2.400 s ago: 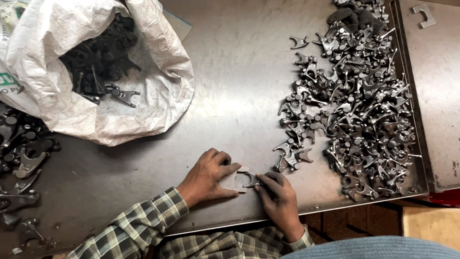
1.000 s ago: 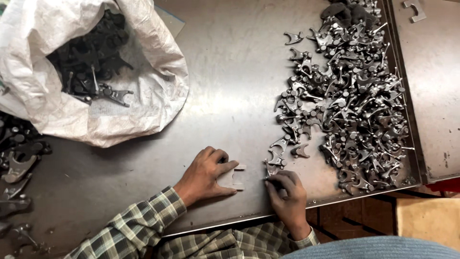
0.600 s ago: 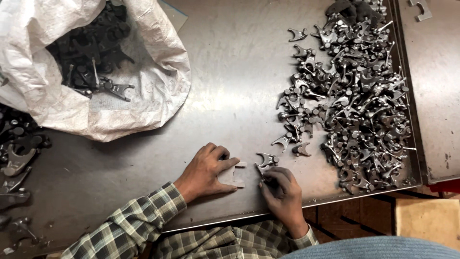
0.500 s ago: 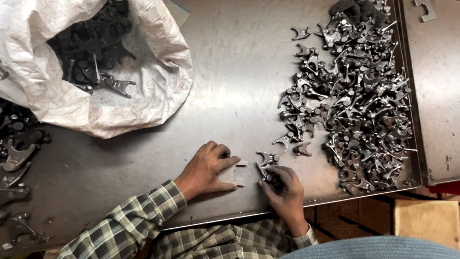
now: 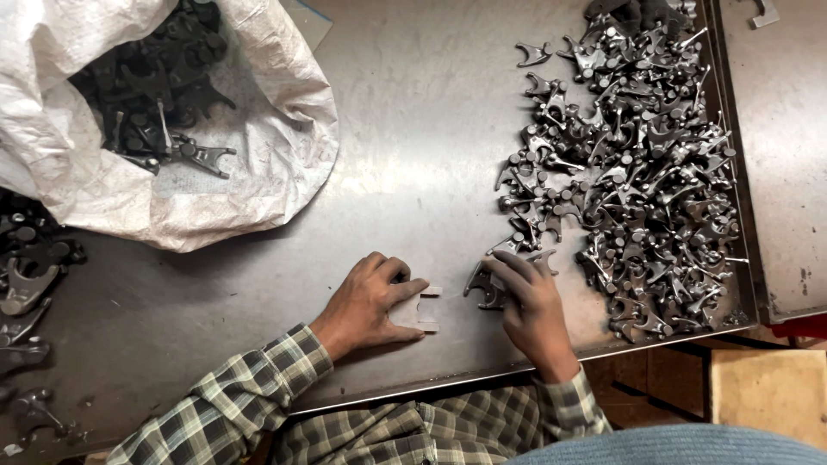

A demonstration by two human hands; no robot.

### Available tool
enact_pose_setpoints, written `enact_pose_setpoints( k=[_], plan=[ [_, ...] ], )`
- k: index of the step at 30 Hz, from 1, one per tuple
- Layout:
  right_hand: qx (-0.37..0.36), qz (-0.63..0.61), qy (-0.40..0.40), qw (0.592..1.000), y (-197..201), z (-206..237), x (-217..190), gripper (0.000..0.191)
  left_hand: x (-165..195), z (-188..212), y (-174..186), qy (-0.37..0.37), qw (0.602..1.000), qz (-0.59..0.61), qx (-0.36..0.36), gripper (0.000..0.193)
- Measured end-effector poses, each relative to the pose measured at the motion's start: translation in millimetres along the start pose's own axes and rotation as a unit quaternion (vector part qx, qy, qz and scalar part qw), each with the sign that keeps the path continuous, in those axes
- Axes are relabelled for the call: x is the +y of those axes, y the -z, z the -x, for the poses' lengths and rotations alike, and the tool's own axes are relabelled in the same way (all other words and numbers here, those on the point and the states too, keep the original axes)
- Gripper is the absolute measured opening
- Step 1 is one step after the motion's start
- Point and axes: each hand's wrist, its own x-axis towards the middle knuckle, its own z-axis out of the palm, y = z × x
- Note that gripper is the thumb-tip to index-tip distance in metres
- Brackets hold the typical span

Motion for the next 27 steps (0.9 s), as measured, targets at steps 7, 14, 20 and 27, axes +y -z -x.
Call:
enact_pose_setpoints(
  k=[7,14,20,27],
  plan=[
    [-0.094,-0.037,0.004,0.995,0,-20,18,0.028,0,0,1,-0.004,1.000,0.006,0.008,0.068],
    [-0.048,0.029,0.036,0.998,-6,20,-13,0.032,-4,2,-2,-0.009,1.000,-0.001,0.010,0.069],
    [-0.021,0.008,0.007,1.000,-13,22,-36,0.032,-2,1,-2,0.006,1.000,0.003,0.002,0.068],
    [-0.029,-0.007,0.011,0.999,-23,16,-40,0.030,-1,3,-1,0.011,1.000,0.008,0.000,0.068]
  ],
)
